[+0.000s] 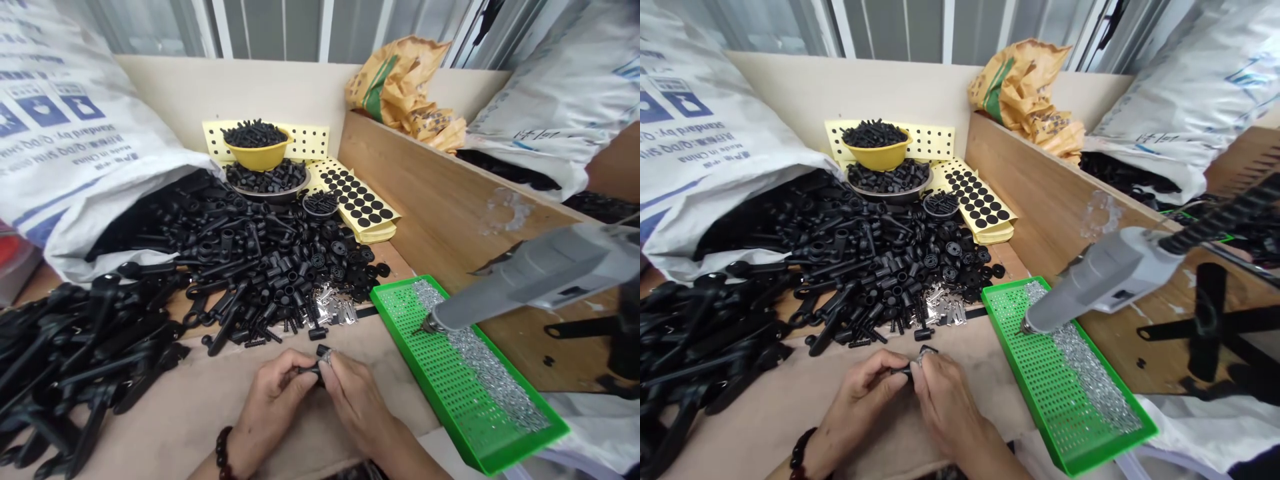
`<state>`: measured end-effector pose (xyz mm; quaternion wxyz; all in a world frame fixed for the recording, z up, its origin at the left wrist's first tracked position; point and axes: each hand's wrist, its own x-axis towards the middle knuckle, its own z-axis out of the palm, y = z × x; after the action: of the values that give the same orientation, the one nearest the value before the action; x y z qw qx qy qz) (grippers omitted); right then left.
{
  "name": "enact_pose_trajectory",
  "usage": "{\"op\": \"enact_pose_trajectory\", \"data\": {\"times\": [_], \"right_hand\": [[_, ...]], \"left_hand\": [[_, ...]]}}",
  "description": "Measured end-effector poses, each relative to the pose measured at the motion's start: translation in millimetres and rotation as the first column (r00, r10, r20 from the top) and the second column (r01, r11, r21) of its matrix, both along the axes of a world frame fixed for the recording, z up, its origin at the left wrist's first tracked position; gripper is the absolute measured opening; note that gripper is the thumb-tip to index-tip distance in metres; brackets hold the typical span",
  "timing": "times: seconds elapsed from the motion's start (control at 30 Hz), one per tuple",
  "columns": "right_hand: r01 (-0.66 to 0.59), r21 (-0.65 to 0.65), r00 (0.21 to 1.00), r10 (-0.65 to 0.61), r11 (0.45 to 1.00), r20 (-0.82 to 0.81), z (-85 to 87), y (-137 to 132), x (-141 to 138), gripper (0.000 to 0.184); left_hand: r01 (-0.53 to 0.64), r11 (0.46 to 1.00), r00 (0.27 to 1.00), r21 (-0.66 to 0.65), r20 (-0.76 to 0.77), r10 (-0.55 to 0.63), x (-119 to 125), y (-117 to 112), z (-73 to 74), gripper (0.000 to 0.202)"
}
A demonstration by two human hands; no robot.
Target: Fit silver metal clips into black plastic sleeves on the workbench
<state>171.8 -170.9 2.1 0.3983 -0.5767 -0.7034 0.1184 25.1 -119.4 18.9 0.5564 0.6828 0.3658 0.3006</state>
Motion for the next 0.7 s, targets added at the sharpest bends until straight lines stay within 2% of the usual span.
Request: {"op": "enact_pose_trajectory", "data": {"times": [0.13,0.27,0.4,0.57,0.7], "right_hand": [[-0.038,-0.052,0.999,0.037,0.998,-0.02,1.0,3,1,0.029],[-0.025,-0.065,0.997,0.03,0.998,0.073,1.6,6,7,0.03],[0.09,-0.11,0.993,-0.08,0.99,0.091,5.6,12,20,0.028],[0.18,-0.074,0.973,-0.167,0.981,0.161,4.6,30,33,0.021],[0.137,-0.057,0.973,-0.124,0.989,0.194,5.1,35,34,0.023]], "left_hand": [[0.057,0.986,0.995,0.157,-0.086,-0.044,-2,4,0.9,0.009],[0.076,0.979,0.982,0.191,-0.186,-0.04,-1,15,-1.5,0.011],[0.081,0.97,0.967,0.227,-0.256,-0.021,1,24,-7.1,0.012],[0.157,0.912,0.946,0.378,-0.323,-0.029,3,24,-8.9,0.013],[0.108,0.93,0.954,0.352,-0.301,0.003,0,24,-9.3,0.014]]}}
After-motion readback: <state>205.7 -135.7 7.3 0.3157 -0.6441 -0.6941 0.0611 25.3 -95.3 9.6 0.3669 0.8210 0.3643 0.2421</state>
